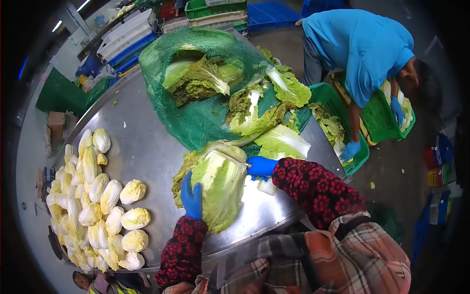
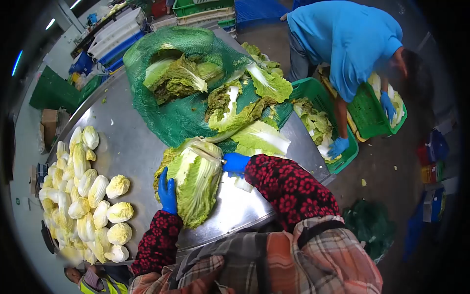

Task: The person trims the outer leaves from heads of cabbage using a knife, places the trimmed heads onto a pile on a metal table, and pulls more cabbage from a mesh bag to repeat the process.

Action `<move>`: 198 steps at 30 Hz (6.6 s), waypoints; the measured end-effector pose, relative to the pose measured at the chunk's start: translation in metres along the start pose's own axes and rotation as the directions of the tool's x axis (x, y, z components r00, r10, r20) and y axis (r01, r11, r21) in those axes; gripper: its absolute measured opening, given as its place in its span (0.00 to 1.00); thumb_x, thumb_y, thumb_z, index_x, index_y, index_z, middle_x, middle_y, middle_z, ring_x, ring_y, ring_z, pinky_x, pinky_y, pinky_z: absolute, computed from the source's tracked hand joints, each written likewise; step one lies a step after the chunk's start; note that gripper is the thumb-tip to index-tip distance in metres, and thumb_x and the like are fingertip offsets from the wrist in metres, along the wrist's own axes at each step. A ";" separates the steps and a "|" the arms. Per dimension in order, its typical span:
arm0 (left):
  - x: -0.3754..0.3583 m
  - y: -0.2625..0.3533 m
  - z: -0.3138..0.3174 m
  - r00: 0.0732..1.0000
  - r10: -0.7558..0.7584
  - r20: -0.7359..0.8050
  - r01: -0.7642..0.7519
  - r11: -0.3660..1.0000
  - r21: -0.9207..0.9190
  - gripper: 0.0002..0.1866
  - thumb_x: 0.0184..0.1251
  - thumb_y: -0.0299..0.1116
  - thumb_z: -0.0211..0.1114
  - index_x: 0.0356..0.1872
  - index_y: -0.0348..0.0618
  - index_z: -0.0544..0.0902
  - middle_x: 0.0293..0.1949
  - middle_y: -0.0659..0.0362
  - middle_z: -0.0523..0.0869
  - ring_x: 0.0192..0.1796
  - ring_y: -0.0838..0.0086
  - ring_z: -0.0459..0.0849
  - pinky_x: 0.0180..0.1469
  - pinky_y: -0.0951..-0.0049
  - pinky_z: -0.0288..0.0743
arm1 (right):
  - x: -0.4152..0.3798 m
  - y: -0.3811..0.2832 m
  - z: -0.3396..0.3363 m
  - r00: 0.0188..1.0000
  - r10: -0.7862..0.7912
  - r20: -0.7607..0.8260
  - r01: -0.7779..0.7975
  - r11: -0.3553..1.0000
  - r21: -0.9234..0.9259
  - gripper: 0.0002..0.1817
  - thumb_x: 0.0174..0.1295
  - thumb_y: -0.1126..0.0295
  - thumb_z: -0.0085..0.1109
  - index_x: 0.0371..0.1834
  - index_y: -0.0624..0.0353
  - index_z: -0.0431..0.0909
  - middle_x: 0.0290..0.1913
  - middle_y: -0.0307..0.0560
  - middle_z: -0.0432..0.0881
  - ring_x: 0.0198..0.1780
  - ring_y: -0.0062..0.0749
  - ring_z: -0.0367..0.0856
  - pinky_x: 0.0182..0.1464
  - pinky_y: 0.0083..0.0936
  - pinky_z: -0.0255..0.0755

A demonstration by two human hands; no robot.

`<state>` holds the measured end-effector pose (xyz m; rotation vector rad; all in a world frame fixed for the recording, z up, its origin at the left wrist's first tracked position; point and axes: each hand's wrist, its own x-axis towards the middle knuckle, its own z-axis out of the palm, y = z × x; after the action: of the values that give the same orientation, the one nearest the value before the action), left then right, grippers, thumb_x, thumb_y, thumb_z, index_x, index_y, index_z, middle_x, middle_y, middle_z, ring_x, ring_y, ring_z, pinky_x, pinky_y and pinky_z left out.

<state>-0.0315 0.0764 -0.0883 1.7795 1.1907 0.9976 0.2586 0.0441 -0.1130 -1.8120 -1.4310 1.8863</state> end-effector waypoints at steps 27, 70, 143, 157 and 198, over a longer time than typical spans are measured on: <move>-0.005 0.118 0.067 0.883 0.441 0.161 -0.466 0.782 0.414 0.05 0.50 0.32 0.67 0.30 0.47 0.83 0.41 0.54 0.80 0.48 0.59 0.75 0.51 0.62 0.66 | -0.161 0.040 -0.072 0.769 0.109 -0.630 0.274 0.834 0.479 0.21 0.56 0.54 0.58 0.30 0.66 0.76 0.20 0.46 0.75 0.16 0.28 0.73 0.15 0.22 0.66; 0.223 -0.013 0.027 0.990 -0.095 0.104 -0.005 0.714 0.700 0.54 0.34 0.46 0.75 0.68 0.51 0.57 0.47 0.40 0.76 0.46 0.49 0.77 0.47 0.56 0.72 | 0.016 -0.100 -0.044 0.956 -0.098 -0.276 0.260 0.715 0.649 0.19 0.60 0.57 0.57 0.46 0.59 0.73 0.16 0.38 0.70 0.13 0.21 0.67 0.15 0.18 0.61; -0.115 0.035 -0.213 0.873 -0.155 0.462 0.426 -0.220 -0.878 0.37 0.57 0.59 0.55 0.59 0.40 0.68 0.49 0.46 0.78 0.50 0.55 0.77 0.51 0.53 0.73 | -0.084 -0.144 0.210 0.849 -0.242 -0.469 0.471 0.748 0.467 0.25 0.58 0.73 0.58 0.60 0.62 0.67 0.28 0.40 0.78 0.18 0.19 0.71 0.19 0.17 0.67; -0.027 -0.046 -0.451 0.887 -0.293 -0.357 -0.327 0.146 -0.934 0.37 0.64 0.62 0.45 0.67 0.48 0.60 0.65 0.51 0.63 0.66 0.56 0.62 0.68 0.54 0.53 | -0.002 -0.182 0.252 0.888 -0.145 -0.436 0.247 0.950 0.189 0.22 0.58 0.55 0.59 0.51 0.56 0.75 0.14 0.38 0.70 0.08 0.21 0.61 0.10 0.19 0.55; 0.026 -0.038 0.029 0.894 0.123 0.431 -0.233 0.949 0.211 0.44 0.55 0.51 0.66 0.69 0.43 0.55 0.64 0.36 0.61 0.67 0.46 0.59 0.67 0.56 0.52 | 0.006 0.017 0.272 0.697 -0.683 -0.217 0.626 0.727 -0.282 0.15 0.59 0.57 0.50 0.43 0.51 0.75 0.35 0.54 0.80 0.35 0.51 0.79 0.37 0.41 0.72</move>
<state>-0.0118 0.1072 -0.1295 2.2060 0.9265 0.5317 0.0365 -0.0981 -0.1809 -1.2889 -1.8474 1.0821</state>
